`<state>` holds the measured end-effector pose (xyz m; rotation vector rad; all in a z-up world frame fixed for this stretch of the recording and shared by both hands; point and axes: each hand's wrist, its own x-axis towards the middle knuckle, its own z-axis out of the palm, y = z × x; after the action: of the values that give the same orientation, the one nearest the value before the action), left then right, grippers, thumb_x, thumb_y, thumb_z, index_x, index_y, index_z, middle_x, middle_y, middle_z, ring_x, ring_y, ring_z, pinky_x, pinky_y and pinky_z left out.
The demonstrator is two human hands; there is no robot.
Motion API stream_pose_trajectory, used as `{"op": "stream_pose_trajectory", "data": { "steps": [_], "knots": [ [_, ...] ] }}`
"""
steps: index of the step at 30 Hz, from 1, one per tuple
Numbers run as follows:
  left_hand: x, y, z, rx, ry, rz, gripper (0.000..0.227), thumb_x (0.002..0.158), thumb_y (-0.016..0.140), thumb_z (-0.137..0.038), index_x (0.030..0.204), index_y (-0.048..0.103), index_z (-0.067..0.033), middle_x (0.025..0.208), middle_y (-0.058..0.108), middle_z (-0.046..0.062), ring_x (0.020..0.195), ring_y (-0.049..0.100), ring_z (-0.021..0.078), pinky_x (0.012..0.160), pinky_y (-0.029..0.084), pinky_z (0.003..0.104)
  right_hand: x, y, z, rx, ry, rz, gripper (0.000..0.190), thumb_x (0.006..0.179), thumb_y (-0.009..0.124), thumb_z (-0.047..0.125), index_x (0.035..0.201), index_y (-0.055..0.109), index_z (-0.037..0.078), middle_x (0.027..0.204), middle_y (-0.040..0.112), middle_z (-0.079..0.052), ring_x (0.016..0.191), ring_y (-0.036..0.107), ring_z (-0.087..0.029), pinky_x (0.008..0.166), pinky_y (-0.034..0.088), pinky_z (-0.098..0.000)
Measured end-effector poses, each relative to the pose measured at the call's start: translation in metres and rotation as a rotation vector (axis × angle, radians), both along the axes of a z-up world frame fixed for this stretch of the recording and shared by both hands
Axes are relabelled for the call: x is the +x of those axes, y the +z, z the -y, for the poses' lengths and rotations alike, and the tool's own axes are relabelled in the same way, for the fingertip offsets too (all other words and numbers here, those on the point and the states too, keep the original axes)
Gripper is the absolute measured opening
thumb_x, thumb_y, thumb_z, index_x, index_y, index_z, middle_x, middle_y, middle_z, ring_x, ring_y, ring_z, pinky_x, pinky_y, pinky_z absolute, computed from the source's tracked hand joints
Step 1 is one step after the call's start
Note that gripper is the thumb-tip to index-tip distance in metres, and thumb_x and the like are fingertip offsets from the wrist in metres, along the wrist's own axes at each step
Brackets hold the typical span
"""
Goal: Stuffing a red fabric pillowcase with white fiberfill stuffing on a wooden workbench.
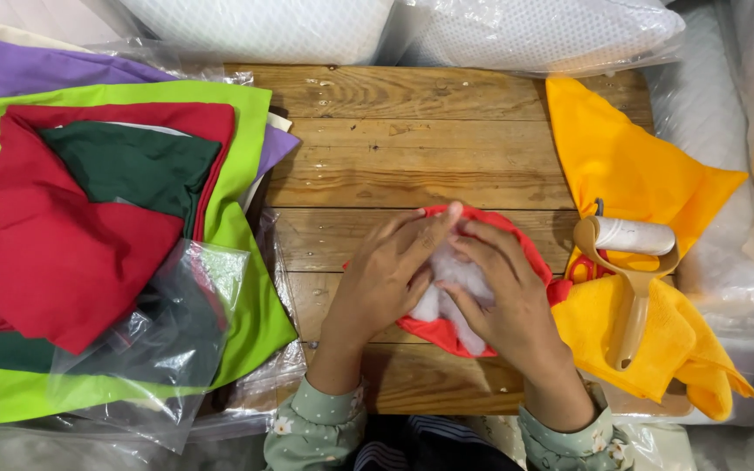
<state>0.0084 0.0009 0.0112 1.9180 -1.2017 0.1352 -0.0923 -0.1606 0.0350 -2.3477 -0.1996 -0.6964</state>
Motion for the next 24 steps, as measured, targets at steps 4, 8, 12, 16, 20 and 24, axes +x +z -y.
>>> {"op": "stream_pose_trajectory", "data": {
  "steps": [4, 8, 12, 16, 20, 24],
  "knots": [
    [0.008, 0.008, -0.023, 0.032, 0.104, -0.027, 0.106, 0.071, 0.089, -0.017, 0.162, 0.035, -0.0106, 0.130, 0.067, 0.020, 0.123, 0.061, 0.0439, 0.098, 0.050, 0.054, 0.003, -0.009, -0.003, -0.048, 0.061, -0.015, 0.012, 0.092, 0.070, 0.004, 0.101, 0.077, 0.007, 0.102, 0.073, -0.011, 0.092, 0.075, -0.031, 0.081, 0.061, -0.0416],
    [0.012, 0.011, -0.046, 0.149, 0.220, -0.356, 0.076, 0.066, 0.091, -0.035, 0.128, 0.060, -0.0025, 0.094, 0.069, 0.021, 0.091, 0.067, 0.0445, 0.079, 0.053, 0.053, 0.005, -0.021, -0.004, -0.028, 0.007, 0.040, 0.011, 0.089, 0.074, 0.006, 0.095, 0.080, 0.012, 0.097, 0.075, -0.004, 0.086, 0.075, -0.024, 0.077, 0.061, -0.0343],
    [0.017, 0.000, -0.045, 0.051, 0.134, -0.564, 0.019, 0.076, 0.080, -0.017, 0.082, 0.067, -0.0046, 0.051, 0.060, 0.011, 0.047, 0.060, 0.0255, 0.049, 0.047, 0.033, 0.010, -0.032, -0.018, -0.020, -0.052, 0.208, 0.009, 0.088, 0.077, 0.006, 0.093, 0.081, 0.011, 0.097, 0.076, -0.002, 0.086, 0.075, -0.023, 0.078, 0.062, -0.0350],
    [0.013, -0.010, -0.049, -0.046, 0.060, -0.600, 0.022, 0.071, 0.082, -0.014, 0.082, 0.064, -0.0087, 0.049, 0.059, 0.009, 0.048, 0.053, 0.0151, 0.048, 0.043, 0.027, 0.020, -0.029, -0.030, 0.001, 0.082, 0.177, 0.011, 0.094, 0.072, 0.012, 0.100, 0.080, 0.008, 0.092, 0.075, -0.009, 0.085, 0.075, -0.032, 0.075, 0.061, -0.0435],
    [0.010, -0.003, -0.052, -0.126, 0.029, -0.660, 0.026, 0.069, 0.083, -0.015, 0.086, 0.064, -0.0099, 0.051, 0.060, 0.006, 0.048, 0.050, 0.0133, 0.051, 0.043, 0.026, 0.021, -0.044, -0.023, -0.136, 0.260, 0.006, 0.010, 0.091, 0.064, 0.003, 0.087, 0.073, 0.004, 0.082, 0.070, -0.013, 0.092, 0.070, -0.038, 0.077, 0.054, -0.0484],
    [0.000, 0.019, -0.046, -0.182, -0.108, -0.725, 0.024, 0.068, 0.079, -0.008, 0.086, 0.064, -0.0071, 0.051, 0.058, 0.008, 0.050, 0.052, 0.0129, 0.052, 0.045, 0.026, 0.014, -0.065, -0.025, -0.359, 0.327, -0.124, 0.003, 0.072, 0.073, 0.012, 0.072, 0.071, 0.010, 0.072, 0.065, -0.003, 0.094, 0.056, -0.034, 0.079, 0.043, -0.0451]
  ]
}}
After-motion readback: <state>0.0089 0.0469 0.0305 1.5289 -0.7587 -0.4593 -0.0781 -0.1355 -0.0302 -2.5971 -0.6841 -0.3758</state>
